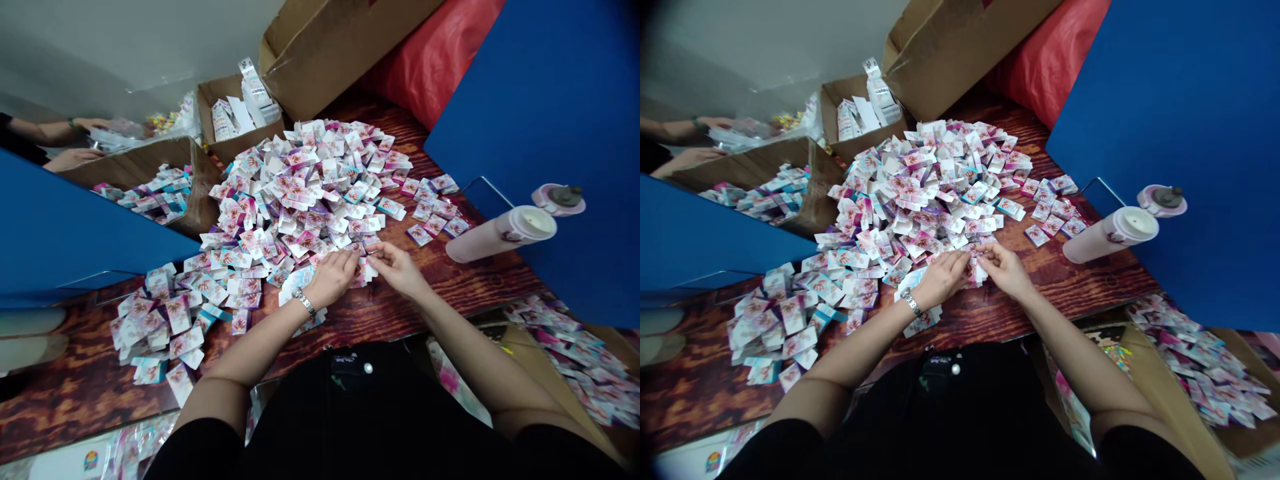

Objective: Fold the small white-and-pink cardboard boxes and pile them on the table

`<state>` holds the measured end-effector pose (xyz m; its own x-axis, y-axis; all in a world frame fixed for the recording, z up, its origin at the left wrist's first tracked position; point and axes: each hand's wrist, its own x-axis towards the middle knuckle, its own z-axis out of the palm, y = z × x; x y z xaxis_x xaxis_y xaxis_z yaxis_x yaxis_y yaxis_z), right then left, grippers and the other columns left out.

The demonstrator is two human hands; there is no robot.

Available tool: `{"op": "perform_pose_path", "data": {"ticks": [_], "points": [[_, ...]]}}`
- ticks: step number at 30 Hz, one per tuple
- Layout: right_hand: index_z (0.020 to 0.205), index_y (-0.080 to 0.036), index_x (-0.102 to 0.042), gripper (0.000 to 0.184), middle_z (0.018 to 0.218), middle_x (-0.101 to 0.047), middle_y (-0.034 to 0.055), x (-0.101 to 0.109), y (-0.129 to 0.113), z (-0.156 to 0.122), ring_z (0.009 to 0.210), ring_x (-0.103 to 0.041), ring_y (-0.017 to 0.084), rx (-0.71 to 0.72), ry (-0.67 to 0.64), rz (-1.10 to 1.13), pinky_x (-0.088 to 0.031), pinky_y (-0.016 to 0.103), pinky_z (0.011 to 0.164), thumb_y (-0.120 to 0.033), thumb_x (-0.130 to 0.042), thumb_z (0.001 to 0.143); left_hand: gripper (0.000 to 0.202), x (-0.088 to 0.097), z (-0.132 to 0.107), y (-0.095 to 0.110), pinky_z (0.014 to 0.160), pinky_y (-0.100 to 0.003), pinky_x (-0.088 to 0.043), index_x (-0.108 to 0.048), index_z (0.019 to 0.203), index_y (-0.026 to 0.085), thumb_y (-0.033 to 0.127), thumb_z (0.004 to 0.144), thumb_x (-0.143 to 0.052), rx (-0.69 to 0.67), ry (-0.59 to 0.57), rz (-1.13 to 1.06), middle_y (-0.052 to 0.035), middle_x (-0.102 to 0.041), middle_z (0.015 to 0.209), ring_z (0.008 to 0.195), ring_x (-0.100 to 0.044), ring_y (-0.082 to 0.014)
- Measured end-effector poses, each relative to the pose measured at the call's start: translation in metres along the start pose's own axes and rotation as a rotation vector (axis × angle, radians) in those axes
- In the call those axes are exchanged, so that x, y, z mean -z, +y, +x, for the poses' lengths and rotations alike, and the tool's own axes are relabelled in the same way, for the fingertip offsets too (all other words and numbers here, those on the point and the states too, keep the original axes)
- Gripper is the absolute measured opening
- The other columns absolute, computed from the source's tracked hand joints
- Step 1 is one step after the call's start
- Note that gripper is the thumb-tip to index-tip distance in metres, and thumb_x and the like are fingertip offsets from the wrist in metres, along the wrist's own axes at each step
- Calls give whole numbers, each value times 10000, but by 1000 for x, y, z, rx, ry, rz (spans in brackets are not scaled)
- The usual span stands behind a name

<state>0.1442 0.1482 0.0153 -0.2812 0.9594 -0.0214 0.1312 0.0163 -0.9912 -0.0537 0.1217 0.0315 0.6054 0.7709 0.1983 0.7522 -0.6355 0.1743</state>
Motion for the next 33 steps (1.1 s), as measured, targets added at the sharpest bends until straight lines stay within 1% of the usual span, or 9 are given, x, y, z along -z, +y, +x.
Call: {"op": "perform_pose_path", "data": {"ticks": [6,10,13,17,20,24,28,30,33], "points": [[1198,-192,-563,337,953,-657,51,-4,-20,-7,786,-633,153,167,38,-148,-534,290,702,-357,-584,905,381,1,-4,-6,880,-384,-530,-481,1273,118,257,918,-504,102,104,-114,-148,-655,1069,1019,-644,-248],[1133,-204,-620,257,1145,-622,108,-8,-25,-17,1043,-618,220,490,210,-457,-514,392,924,-265,-620,884,538,4,-5,-6,888,-351,-530,-351,1392,147,300,909,-533,194,181,-262,-143,-629,1199,1072,-636,-235],[1080,-199,-669,198,1293,-553,141,-11,-25,-21,1197,-550,253,625,185,-579,-470,423,1013,-234,-590,902,578,9,-4,-1,943,-320,-505,-301,1422,182,271,903,-540,174,228,-377,-126,-555,1340,1145,-605,-206],[1103,-208,-670,223,1316,-553,118,-16,-24,-23,1207,-550,244,515,86,-478,-469,417,1021,-274,-530,943,445,14,-3,2,935,-309,-507,-397,1335,195,266,914,-522,153,225,-412,-96,-592,1268,1130,-605,-189],[1219,-229,-591,307,1176,-629,86,-19,-26,-20,1032,-632,207,288,154,-201,-549,367,878,-370,-495,963,353,16,-3,3,872,-307,-531,-455,1269,207,290,929,-503,144,176,-321,-81,-628,1172,1056,-631,-192],[1037,-208,-650,294,964,-675,47,-24,-29,-10,827,-644,175,87,182,45,-562,310,739,-459,-573,906,329,18,-3,5,887,-323,-531,-458,1268,201,287,951,-466,115,174,-198,-96,-616,1221,1105,-618,-209],[955,-196,-675,240,904,-693,34,-25,-34,-5,821,-653,177,85,136,38,-543,315,779,-401,-684,830,503,14,-4,9,802,-318,-555,-336,1380,146,285,921,-486,181,197,-179,-128,-642,1169,968,-670,-212],[954,-200,-688,197,912,-697,39,-24,-40,-6,825,-657,182,129,162,-92,-539,319,778,-367,-661,852,575,13,-4,10,786,-317,-556,-278,1426,128,287,915,-487,206,191,-160,-134,-652,1149,940,-678,-216],[966,-216,-703,157,936,-691,50,-27,-48,-12,876,-651,197,281,224,-394,-529,340,815,-292,-580,905,597,14,-3,11,841,-323,-546,-252,1455,123,268,921,-475,202,177,-126,-149,-642,1179,1037,-654,-232]]}}
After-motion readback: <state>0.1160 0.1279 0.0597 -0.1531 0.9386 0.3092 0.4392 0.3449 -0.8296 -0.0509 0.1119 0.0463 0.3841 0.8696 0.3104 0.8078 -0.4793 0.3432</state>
